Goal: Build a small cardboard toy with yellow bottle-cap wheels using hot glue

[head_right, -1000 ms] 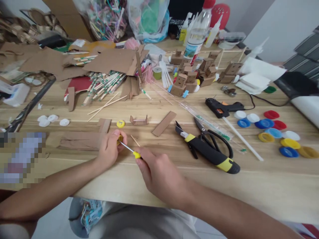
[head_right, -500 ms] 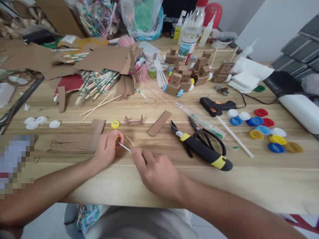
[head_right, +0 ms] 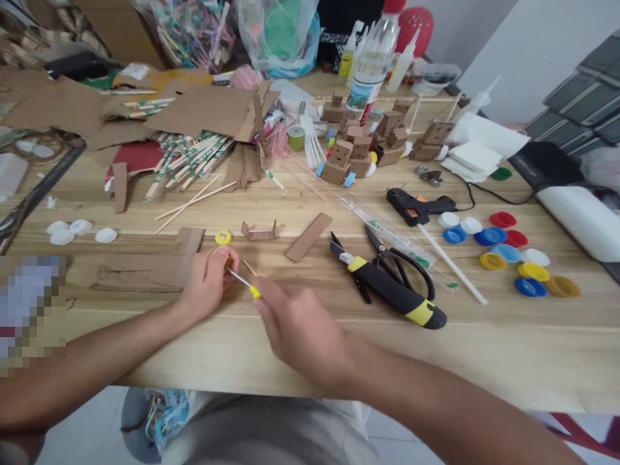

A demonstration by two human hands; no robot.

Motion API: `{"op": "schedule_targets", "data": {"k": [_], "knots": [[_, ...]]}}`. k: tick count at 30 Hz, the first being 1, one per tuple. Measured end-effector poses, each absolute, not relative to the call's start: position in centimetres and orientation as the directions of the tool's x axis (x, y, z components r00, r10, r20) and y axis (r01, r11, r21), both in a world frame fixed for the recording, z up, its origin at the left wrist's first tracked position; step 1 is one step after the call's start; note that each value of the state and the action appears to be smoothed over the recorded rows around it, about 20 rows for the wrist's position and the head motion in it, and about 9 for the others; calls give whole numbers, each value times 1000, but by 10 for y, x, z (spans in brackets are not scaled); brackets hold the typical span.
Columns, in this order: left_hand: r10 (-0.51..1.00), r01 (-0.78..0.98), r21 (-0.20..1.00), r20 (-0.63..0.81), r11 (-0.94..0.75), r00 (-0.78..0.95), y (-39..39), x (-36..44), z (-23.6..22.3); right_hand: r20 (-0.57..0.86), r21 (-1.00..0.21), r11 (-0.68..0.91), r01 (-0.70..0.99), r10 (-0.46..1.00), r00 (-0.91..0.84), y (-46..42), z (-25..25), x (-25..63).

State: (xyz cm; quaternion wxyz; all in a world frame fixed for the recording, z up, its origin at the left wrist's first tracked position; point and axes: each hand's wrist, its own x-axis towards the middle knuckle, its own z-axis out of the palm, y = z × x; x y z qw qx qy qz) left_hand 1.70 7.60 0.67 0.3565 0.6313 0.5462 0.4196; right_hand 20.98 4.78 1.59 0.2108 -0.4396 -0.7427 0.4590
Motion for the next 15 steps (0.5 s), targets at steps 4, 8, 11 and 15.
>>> {"op": "schedule_targets", "data": {"k": [4, 8, 11, 15], "knots": [[987, 402, 901, 150, -160, 57, 76, 15, 6, 162, -607, 534, 589, 808, -566, 42, 4, 210], [985, 404, 899, 162, -171, 56, 76, 12, 5, -232, -966, -125, 227, 809, -541, 50, 25, 206], [986, 394, 903, 162, -168, 49, 76, 12, 5, -465, -830, -554, 68, 619, -633, 55, 37, 205], [987, 403, 901, 157, -161, 43, 77, 14, 7, -181, -968, -57, 243, 829, -529, 49, 25, 205]]}}
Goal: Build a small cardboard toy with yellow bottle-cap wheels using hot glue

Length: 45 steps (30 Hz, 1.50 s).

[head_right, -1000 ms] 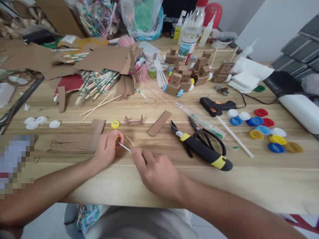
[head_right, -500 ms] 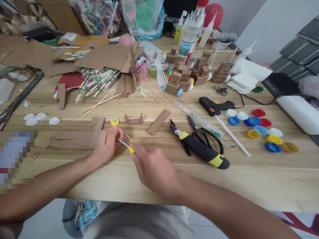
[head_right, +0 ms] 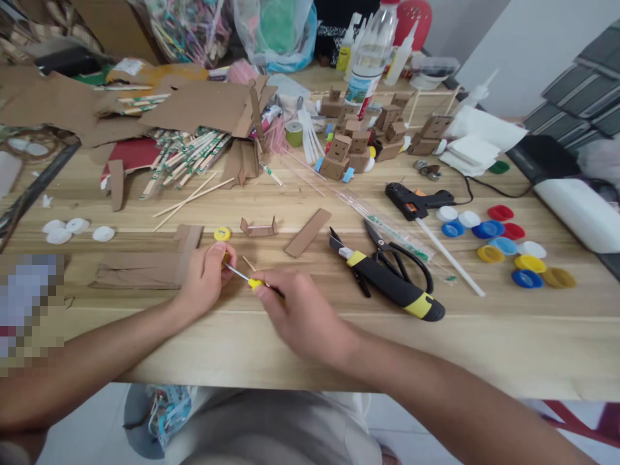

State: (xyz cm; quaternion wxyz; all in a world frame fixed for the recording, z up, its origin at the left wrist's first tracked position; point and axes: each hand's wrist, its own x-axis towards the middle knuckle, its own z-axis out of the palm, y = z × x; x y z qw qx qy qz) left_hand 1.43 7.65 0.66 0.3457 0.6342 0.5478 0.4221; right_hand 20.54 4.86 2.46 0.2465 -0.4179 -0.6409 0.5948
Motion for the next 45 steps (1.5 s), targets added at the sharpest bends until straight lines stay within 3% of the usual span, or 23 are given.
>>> {"op": "schedule_targets", "data": {"k": [2, 3, 5, 8, 10, 12, 14, 15, 17, 19, 21, 23, 25, 27, 29, 31, 34, 37, 39, 42, 45], "knots": [[985, 415, 894, 168, -172, 47, 77, 15, 7, 41, -869, 275, 410, 867, -496, 43, 13, 205], [983, 418, 891, 175, -179, 47, 77, 15, 8, 97, -806, 362, 469, 862, -498, 42, 9, 205], [984, 417, 892, 173, -176, 46, 77, 15, 8, 84, -784, 373, 496, 856, -510, 41, 8, 204], [989, 407, 901, 148, -146, 26, 77, 14, 8, -189, -956, -30, 290, 822, -538, 49, 21, 205], [990, 414, 901, 142, -129, 1, 77, 14, 8, -360, -928, -337, 157, 711, -604, 56, 31, 206], [990, 419, 900, 139, -121, -12, 77, 14, 8, -413, -894, -423, 147, 652, -636, 59, 36, 206], [991, 416, 902, 133, -118, -7, 78, 14, 7, -337, -941, -248, 228, 726, -600, 58, 32, 205], [991, 416, 902, 131, -118, -3, 78, 15, 7, -247, -950, -83, 301, 787, -565, 55, 27, 204], [991, 420, 900, 132, -120, 0, 78, 16, 7, -1, -841, 273, 467, 863, -505, 50, 16, 202], [991, 425, 896, 137, -125, 3, 78, 16, 7, 114, -748, 411, 521, 853, -509, 47, 8, 202], [989, 419, 898, 147, -136, 6, 78, 14, 7, 46, -857, 300, 419, 854, -518, 49, 8, 203], [987, 405, 902, 161, -151, 10, 78, 13, 7, -159, -969, -21, 247, 814, -558, 55, 16, 205], [986, 388, 908, 168, -158, 10, 78, 11, 6, -333, -939, -305, 156, 702, -629, 62, 25, 207], [986, 368, 917, 167, -155, 1, 80, 11, 5, -372, -917, -369, 151, 655, -658, 66, 30, 206], [985, 344, 926, 173, -156, -21, 85, 12, 6, -271, -962, -186, 200, 739, -617, 69, 30, 204], [982, 300, 940, 186, -166, -40, 92, 15, 9, -35, -933, 167, 320, 840, -542, 69, 26, 203], [989, 157, 978, 145, -139, -24, 104, 21, 20, 271, -642, 553, 531, 812, -517, 72, 19, 208], [996, -65, 997, -36, 41, 80, 112, 26, 34, 362, -382, 652, 654, 757, -544, 76, 21, 221], [967, -176, 961, -185, 215, 174, 113, 27, 43, 397, -276, 653, 706, 746, -535, 77, 25, 230], [902, -232, 890, -323, 392, 286, 112, 29, 52, 419, -201, 648, 734, 735, -534, 76, 34, 239], [886, -213, 887, -331, 409, 324, 112, 32, 53, 424, -185, 670, 719, 715, -556, 75, 40, 244]]}}
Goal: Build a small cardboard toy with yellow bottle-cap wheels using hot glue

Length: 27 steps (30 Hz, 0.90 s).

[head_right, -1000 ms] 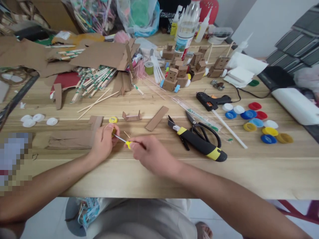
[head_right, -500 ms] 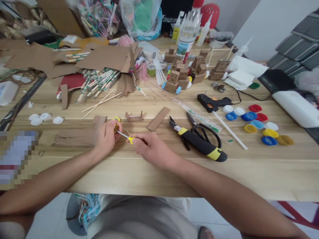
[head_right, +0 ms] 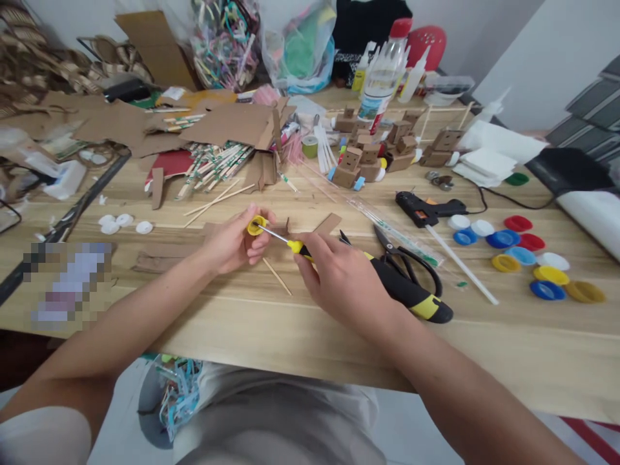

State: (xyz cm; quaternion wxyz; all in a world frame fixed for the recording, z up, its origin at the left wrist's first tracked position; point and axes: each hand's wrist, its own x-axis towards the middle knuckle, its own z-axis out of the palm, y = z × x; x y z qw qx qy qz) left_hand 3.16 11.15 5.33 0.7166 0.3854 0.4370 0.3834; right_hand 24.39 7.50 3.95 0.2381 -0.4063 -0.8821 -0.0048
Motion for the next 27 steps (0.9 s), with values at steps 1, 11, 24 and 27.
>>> {"op": "schedule_targets", "data": {"k": [1, 11, 24, 27], "knots": [[892, -202, 898, -315, 391, 324, 112, 33, 52, 428, -186, 679, 710, 706, -564, 75, 41, 244], [974, -111, 986, -98, 123, 206, 118, 44, 30, 473, 28, 692, 722, 626, -619, 66, 33, 238], [866, -131, 946, -209, 296, 454, 112, 21, 26, 516, -15, 726, 688, 595, -616, 61, 37, 239], [886, -111, 963, -177, 246, 429, 111, 23, 23, 531, 28, 741, 671, 557, -638, 58, 40, 234]]}}
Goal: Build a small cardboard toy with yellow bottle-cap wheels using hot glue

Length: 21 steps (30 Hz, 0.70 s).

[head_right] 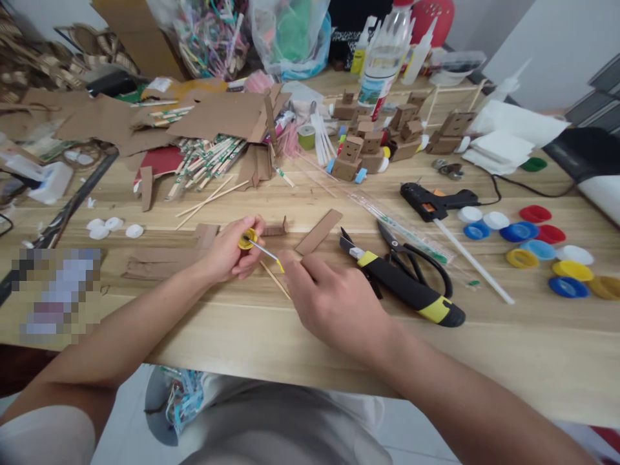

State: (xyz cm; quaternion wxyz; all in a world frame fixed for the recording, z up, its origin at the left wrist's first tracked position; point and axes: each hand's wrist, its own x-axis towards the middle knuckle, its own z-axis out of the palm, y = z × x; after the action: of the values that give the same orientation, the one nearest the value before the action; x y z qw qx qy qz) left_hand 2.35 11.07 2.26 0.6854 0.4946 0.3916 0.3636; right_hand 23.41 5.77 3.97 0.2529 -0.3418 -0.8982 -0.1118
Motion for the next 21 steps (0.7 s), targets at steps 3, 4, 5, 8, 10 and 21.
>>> {"op": "schedule_targets", "data": {"k": [3, 4, 5, 8, 10, 21], "knots": [[928, -84, 987, -97, 136, 359, 110, 28, 21, 512, 35, 732, 681, 572, -641, 55, 39, 232], [940, -72, 992, -70, 100, 333, 110, 29, 22, 499, 18, 729, 684, 587, -638, 54, 37, 232], [950, -60, 996, -42, 64, 308, 109, 30, 24, 483, -10, 726, 687, 606, -632, 54, 36, 233], [962, -19, 999, 42, -38, 270, 105, 30, 28, 444, -138, 722, 678, 657, -609, 54, 31, 234], [962, 9, 997, 73, -78, 265, 101, 29, 31, 423, -245, 723, 646, 680, -600, 53, 30, 234], [962, 77, 987, 116, -139, 248, 81, 29, 26, -227, -967, -107, 232, 775, -590, 69, 54, 235]]}}
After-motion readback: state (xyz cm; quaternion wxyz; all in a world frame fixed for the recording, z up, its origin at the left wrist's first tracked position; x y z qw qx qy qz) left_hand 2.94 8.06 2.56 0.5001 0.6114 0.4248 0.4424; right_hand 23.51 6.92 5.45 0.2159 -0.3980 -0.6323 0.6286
